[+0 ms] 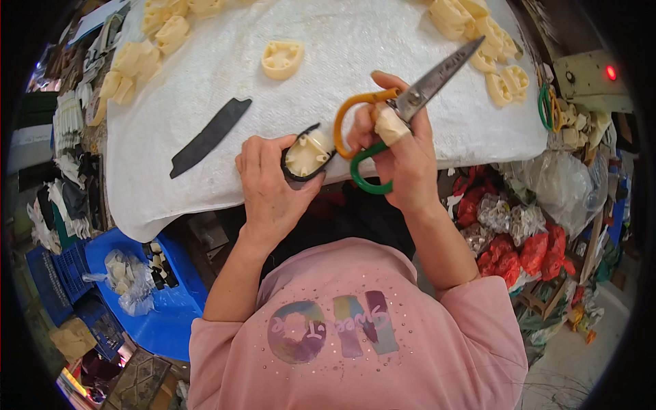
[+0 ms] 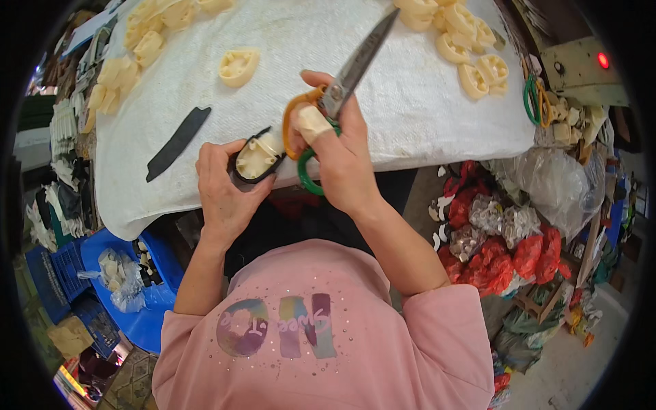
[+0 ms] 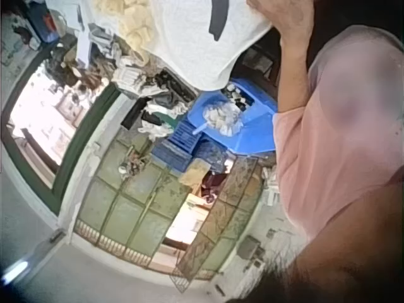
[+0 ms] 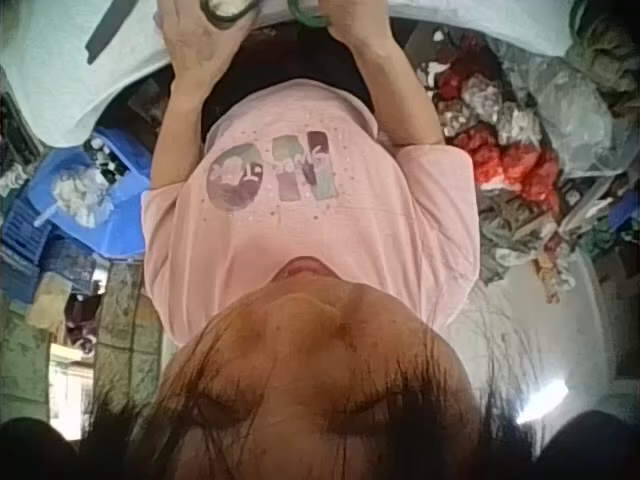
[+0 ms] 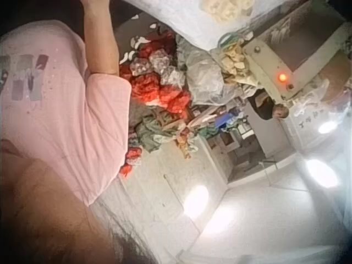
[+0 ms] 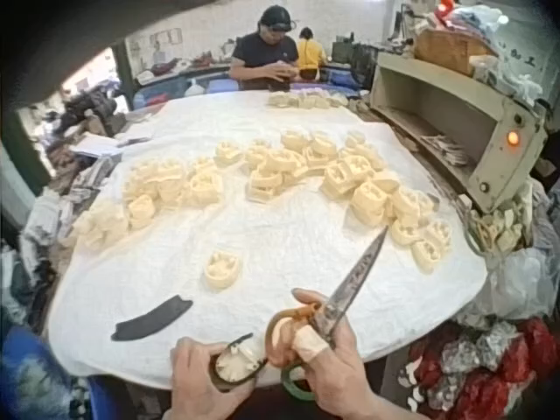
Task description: Manually assembling and trimming shoe heel or sole components using tape and scissors.
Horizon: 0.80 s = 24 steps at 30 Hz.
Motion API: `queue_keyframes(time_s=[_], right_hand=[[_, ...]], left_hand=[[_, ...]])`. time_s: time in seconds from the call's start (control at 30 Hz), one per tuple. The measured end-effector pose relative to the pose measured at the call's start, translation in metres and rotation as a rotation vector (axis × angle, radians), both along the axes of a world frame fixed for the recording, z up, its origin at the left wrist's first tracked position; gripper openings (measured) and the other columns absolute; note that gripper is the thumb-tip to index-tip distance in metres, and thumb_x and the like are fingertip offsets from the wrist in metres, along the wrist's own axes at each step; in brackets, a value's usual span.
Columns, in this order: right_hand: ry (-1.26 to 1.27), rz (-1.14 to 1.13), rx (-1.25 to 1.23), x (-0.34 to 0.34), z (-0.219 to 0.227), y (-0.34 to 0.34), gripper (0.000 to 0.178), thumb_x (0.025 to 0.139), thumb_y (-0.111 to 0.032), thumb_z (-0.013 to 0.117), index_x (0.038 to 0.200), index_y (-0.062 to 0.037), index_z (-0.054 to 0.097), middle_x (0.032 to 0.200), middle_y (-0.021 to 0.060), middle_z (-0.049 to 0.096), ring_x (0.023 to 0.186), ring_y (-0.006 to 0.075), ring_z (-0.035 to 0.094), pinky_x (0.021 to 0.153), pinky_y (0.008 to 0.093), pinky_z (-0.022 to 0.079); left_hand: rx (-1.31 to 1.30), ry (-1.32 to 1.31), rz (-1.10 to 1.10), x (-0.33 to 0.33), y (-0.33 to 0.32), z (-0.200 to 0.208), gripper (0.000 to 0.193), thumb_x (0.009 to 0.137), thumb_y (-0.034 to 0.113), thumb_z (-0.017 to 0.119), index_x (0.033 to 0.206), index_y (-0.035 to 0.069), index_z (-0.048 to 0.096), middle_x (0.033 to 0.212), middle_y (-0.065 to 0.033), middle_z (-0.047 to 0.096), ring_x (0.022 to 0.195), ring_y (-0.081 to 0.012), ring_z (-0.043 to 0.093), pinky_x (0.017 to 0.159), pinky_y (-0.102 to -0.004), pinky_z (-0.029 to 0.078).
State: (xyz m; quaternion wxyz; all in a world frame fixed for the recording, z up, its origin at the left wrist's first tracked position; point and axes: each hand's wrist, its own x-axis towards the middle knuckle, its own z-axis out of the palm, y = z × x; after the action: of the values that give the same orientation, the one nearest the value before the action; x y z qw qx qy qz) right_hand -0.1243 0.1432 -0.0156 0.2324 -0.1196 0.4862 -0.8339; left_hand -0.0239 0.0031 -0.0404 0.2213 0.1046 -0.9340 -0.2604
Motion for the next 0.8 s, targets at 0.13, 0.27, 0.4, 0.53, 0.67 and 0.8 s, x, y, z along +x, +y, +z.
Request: queue_keyframes(time_s=[0.13, 0.27, 0.4, 0.53, 0.67, 0.8], right_hand=[[0.267, -0.079, 0.286, -0.012, 0.016, 0.02, 0.053, 0.086, -0.016, 0.056, 0.132, 0.003, 0.036, 0.082, 0.0038, 0.048, 0.072, 0.0114, 0.045, 0.066, 0.0264, 0.04], [0.637, -0.066, 0.855, -0.043, 0.021, 0.049, 0.047, 0.081, -0.006, 0.055, 0.127, -0.0034, 0.047, 0.093, 0.0064, 0.052, 0.086, 0.0179, 0.051, 0.078, 0.0291, 0.042], [1.126, -0.13, 1.356, -0.07, 0.004, 0.077, 0.05, 0.08, -0.006, 0.058, 0.129, -0.009, 0.047, 0.102, 0.0164, 0.053, 0.097, 0.0322, 0.05, 0.087, 0.0384, 0.04], [1.093, -0.201, 1.477, -0.078, -0.012, 0.084, 0.046, 0.08, -0.006, 0.059, 0.125, -0.009, 0.052, 0.11, 0.0169, 0.05, 0.106, 0.033, 0.045, 0.092, 0.0411, 0.036], [1.305, -0.342, 1.582, -0.072, -0.009, 0.073, 0.039, 0.08, -0.008, 0.06, 0.119, -0.0074, 0.057, 0.112, 0.0171, 0.049, 0.111, 0.0346, 0.04, 0.095, 0.0428, 0.033], [1.267, -0.165, 1.186, -0.061, 0.002, 0.039, 0.031, 0.083, -0.005, 0.058, 0.114, -0.006, 0.058, 0.115, 0.0156, 0.052, 0.109, 0.0302, 0.046, 0.091, 0.039, 0.038]], left_hand=[[0.666, 0.101, -0.047, 0.011, -0.017, 0.003, 0.058, 0.058, 0.004, 0.08, 0.108, 0.001, 0.051, 0.097, -0.0073, 0.053, 0.091, -0.0209, 0.053, 0.084, -0.0336, 0.041], [1.299, 0.266, -0.114, 0.04, -0.047, 0.005, 0.062, 0.064, 0.004, 0.081, 0.116, 0.001, 0.049, 0.11, -0.0029, 0.054, 0.099, -0.0125, 0.052, 0.09, -0.0282, 0.042], [1.334, 0.292, -0.051, 0.059, -0.055, 0.011, 0.061, 0.064, 0.004, 0.081, 0.116, 0.001, 0.049, 0.108, -0.0032, 0.054, 0.098, -0.0126, 0.052, 0.088, -0.0281, 0.043], [1.208, 0.361, 0.035, 0.087, -0.069, 0.014, 0.06, 0.064, -0.001, 0.078, 0.116, 0.001, 0.049, 0.109, -0.0047, 0.054, 0.099, -0.0142, 0.053, 0.088, -0.0292, 0.043], [0.921, 0.377, 0.473, 0.146, -0.105, 0.008, 0.057, 0.065, -0.01, 0.069, 0.117, -0.001, 0.048, 0.108, -0.0071, 0.056, 0.101, -0.017, 0.055, 0.089, -0.0298, 0.044], [0.588, 0.375, 0.995, 0.229, -0.14, -0.019, 0.051, 0.071, -0.009, 0.066, 0.118, -0.001, 0.047, 0.107, -0.0108, 0.058, 0.098, -0.0167, 0.057, 0.084, -0.0271, 0.047]])
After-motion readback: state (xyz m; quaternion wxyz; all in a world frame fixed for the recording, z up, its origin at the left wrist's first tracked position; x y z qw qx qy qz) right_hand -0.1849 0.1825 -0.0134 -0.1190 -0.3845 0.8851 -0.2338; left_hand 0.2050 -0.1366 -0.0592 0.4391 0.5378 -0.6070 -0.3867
